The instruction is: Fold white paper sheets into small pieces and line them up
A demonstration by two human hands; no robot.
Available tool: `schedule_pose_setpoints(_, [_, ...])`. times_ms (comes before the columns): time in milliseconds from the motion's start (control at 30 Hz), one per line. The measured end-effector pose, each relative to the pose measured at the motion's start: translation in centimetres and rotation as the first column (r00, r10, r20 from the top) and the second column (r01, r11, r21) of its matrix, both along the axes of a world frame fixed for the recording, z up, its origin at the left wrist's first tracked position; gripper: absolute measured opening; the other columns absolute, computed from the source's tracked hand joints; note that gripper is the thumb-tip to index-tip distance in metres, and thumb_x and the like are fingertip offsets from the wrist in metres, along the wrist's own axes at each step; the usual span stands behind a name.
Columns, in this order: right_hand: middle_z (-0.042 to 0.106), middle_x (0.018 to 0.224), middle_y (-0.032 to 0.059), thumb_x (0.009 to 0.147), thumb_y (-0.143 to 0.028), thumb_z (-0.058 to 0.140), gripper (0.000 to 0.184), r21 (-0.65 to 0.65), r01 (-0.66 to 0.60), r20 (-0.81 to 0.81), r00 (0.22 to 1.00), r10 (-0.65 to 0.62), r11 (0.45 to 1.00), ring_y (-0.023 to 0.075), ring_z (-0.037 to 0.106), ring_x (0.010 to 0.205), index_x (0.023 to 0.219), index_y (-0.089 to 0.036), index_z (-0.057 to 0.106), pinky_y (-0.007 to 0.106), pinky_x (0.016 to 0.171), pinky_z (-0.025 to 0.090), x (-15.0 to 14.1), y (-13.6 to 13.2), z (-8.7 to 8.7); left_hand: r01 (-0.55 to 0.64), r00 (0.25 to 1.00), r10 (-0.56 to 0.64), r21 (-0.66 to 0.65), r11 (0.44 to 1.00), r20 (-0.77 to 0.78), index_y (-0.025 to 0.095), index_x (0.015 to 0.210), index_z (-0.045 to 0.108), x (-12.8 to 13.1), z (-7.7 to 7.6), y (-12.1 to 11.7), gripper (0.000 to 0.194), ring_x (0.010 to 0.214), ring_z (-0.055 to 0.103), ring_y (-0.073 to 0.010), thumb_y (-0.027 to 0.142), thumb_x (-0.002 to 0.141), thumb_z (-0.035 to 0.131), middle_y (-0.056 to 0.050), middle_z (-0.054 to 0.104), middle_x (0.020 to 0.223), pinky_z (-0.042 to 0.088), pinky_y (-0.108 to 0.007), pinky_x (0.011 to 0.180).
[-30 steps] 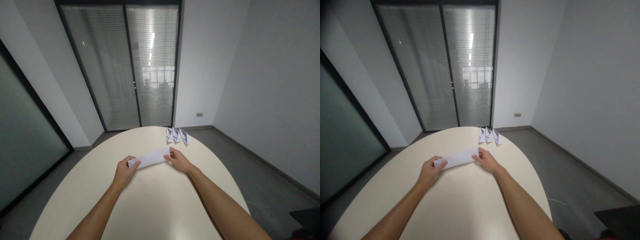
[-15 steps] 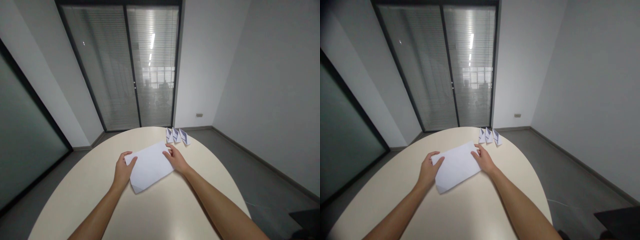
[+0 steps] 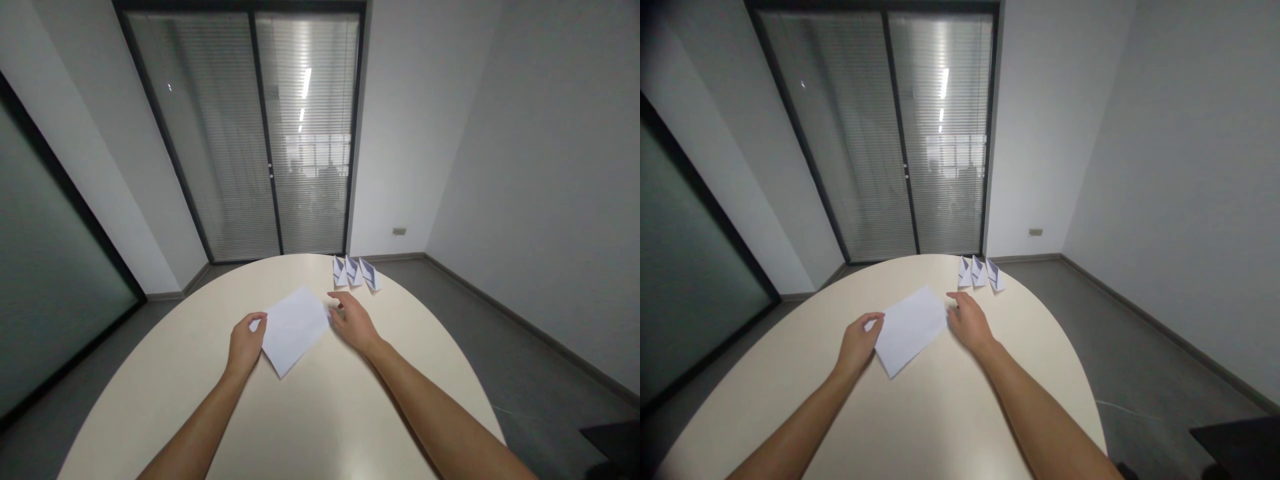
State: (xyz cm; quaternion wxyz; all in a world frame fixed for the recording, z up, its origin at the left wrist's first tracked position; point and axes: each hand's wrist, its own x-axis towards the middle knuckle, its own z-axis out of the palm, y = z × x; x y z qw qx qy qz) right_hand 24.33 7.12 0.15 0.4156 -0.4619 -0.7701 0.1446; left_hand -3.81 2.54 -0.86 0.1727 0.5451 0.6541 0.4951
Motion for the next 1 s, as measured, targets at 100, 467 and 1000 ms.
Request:
schedule_pose_setpoints(100, [0.066,0.122,0.0089,0.095,-0.026,0.051,0.032,0.022,-0.078,0.129,0.989,0.075,0.997,0.0216,0.063,0.104,0.125,-0.022,0.063,0.036,0.096,0.047,-0.6,-1.2,1.2,0.014,1.0,-0.015,-0.053,0.998,-0.014,0.016,0.101,0.074,0.6,0.3,-0.2,0.041,0.071,0.067,-0.0235,0.046,0.084,0.051,-0.01,0.077,0.097,0.049,-0.033,0.07])
schedule_pose_setpoints(467, [0.068,0.126,0.0131,0.093,-0.029,0.052,0.049,-0.135,-0.224,0.373,0.891,0.259,0.965,0.0277,0.063,0.113,0.14,-0.017,0.056,0.039,0.1,0.045,-0.9,-2.1,1.6,-0.129,0.929,0.131,0.028,0.991,-0.347,0.025,0.098,0.073,1.7,2.7,-2.0,0.032,0.064,0.062,-0.0201,0.042,0.095,0.046,-0.003,0.071,0.072,0.035,-0.026,0.059])
schedule_pose_setpoints(1000, [0.064,0.134,0.0097,0.091,-0.016,0.048,0.044,-0.042,-0.294,0.297,0.909,0.293,0.955,0.0239,0.059,0.123,0.134,-0.021,0.059,0.038,0.108,0.043,-2.4,-3.5,2.7,0.408,0.585,-0.48,-0.275,0.871,-0.653,0.022,0.15,0.044,2.5,0.1,-2.1,0.061,0.148,0.032,-0.0307,0.046,0.094,0.051,-0.01,0.04,0.158,0.027,-0.049,0.12])
